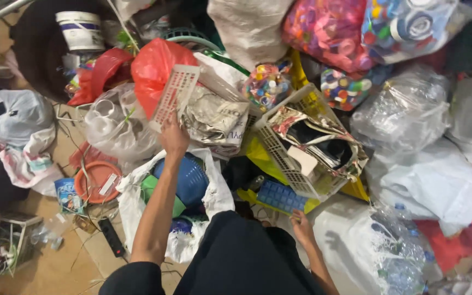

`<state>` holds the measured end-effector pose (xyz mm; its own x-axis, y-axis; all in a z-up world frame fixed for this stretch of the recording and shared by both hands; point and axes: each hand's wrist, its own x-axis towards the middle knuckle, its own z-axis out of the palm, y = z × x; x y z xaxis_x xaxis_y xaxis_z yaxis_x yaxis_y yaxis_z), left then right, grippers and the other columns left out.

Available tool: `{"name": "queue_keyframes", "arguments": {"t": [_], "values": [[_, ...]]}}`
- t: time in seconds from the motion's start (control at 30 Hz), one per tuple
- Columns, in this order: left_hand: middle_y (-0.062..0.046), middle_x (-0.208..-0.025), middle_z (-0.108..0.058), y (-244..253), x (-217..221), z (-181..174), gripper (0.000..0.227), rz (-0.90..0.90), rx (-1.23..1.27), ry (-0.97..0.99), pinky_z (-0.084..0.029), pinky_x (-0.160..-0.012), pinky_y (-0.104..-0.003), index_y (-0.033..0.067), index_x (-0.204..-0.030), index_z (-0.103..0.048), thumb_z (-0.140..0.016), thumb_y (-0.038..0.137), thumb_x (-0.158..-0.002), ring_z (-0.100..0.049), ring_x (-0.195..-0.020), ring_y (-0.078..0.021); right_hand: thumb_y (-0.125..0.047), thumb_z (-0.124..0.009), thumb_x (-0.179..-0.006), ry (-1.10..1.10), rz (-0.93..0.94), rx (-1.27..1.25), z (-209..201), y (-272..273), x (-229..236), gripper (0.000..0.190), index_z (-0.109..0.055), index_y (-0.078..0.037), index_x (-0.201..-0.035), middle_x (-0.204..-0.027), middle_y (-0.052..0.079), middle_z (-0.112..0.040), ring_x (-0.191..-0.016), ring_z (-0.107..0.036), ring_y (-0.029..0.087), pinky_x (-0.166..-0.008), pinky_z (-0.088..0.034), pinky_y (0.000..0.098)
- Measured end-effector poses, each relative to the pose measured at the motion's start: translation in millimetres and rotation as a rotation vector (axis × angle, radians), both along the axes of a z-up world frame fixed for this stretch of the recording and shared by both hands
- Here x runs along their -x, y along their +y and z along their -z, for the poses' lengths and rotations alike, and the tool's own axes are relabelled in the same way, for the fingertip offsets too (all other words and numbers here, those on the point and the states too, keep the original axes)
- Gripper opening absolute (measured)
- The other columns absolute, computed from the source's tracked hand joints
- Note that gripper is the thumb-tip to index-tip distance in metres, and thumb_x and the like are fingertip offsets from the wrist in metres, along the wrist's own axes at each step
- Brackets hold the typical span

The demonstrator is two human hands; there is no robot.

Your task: The person sorts through a cluttered pile of household items in a storage area. They pick up and examine various objects including a white plastic container, a blue ice cube tray, an orange plastic lid, a decorative bowl, and a patterned tote bag, placing some items into a large white sack.

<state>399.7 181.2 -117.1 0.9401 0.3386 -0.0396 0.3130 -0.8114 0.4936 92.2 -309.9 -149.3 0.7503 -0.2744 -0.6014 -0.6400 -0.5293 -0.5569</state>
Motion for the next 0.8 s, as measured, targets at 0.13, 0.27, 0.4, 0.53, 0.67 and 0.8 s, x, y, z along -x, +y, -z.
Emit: {"name": "queue_keyframes", "arguments": {"t": [0.13, 0.27, 0.4, 0.53, 0.67, 0.8], "values": [[-0.028, -0.138, -0.056, 21.0, 0.7, -13.1, 0.070, 0.063, 0.123, -0.079, -0.044, -0.100, -0.064, 0.0081, -0.156, -0.043, -0.067, 0.019, -0.091, -0.055, -0.123, -0.0485, -0.021, -0.064, -0.092, 0.060, -0.014, 0.080, -30.3, 8.6, -23.6, 0.043, -0.060, -0.012, -0.134, -0.127, 0.009, -0.070, -0.103, -0.071, 0.029, -0.092, -0.053, 0.0399], [-0.022, -0.150, -0.052, 8.1, 21.8, -48.2, 0.062, 0.006, 0.223, -0.203, -0.035, -0.110, -0.061, 0.0114, -0.153, -0.045, -0.067, 0.022, -0.096, -0.049, -0.139, -0.0412, -0.017, -0.057, -0.098, -0.236, 0.026, -0.011, -82.6, 36.5, -67.6, 0.036, -0.064, -0.007, -0.131, -0.116, 0.013, -0.075, -0.102, -0.071, 0.025, -0.089, -0.054, 0.0370], [-0.025, -0.151, -0.045, -21.3, 49.0, -37.7, 0.067, 0.049, 0.175, -0.088, -0.025, -0.111, -0.061, 0.0072, -0.152, -0.041, -0.069, 0.024, -0.093, -0.039, -0.141, -0.0408, -0.019, -0.056, -0.105, -0.581, -0.111, -0.010, -136.2, 84.0, -177.2, 0.024, -0.068, -0.005, -0.122, -0.107, 0.009, -0.077, -0.099, -0.073, 0.018, -0.087, -0.056, 0.0327], [-0.024, -0.151, -0.043, -35.6, 82.3, -33.9, 0.074, 0.101, 0.174, 0.031, -0.022, -0.111, -0.065, 0.0050, -0.152, -0.038, -0.070, 0.024, -0.089, -0.038, -0.141, -0.0391, -0.020, -0.065, -0.105, -0.707, -0.195, 0.035, -195.0, 133.6, -349.7, 0.025, -0.064, 0.003, -0.114, -0.096, 0.014, -0.072, -0.090, -0.070, 0.024, -0.082, -0.055, 0.0373], [-0.020, -0.152, -0.047, -33.5, 117.4, -38.2, 0.066, 0.161, 0.276, -0.066, -0.028, -0.114, -0.057, 0.0072, -0.152, -0.042, -0.067, 0.022, -0.093, -0.042, -0.141, -0.0372, -0.022, -0.075, -0.100, -1.359, -0.544, 0.582, -229.0, 146.8, -549.2, 0.079, -0.027, 0.007, -0.156, -0.155, 0.032, -0.038, -0.143, -0.046, 0.052, -0.122, -0.041, 0.0520], [-0.019, -0.143, -0.058, -15.1, 146.6, -66.9, 0.046, 0.163, 0.539, -0.062, -0.039, -0.109, -0.046, 0.0065, -0.143, -0.053, -0.061, 0.015, -0.098, -0.054, -0.134, -0.0375, -0.042, -0.083, -0.106, -1.259, -0.517, 0.676, -211.3, 135.2, -685.3, 0.054, -0.061, 0.004, -0.124, -0.118, 0.028, -0.064, -0.106, -0.063, 0.046, -0.088, -0.050, 0.0555]]}}
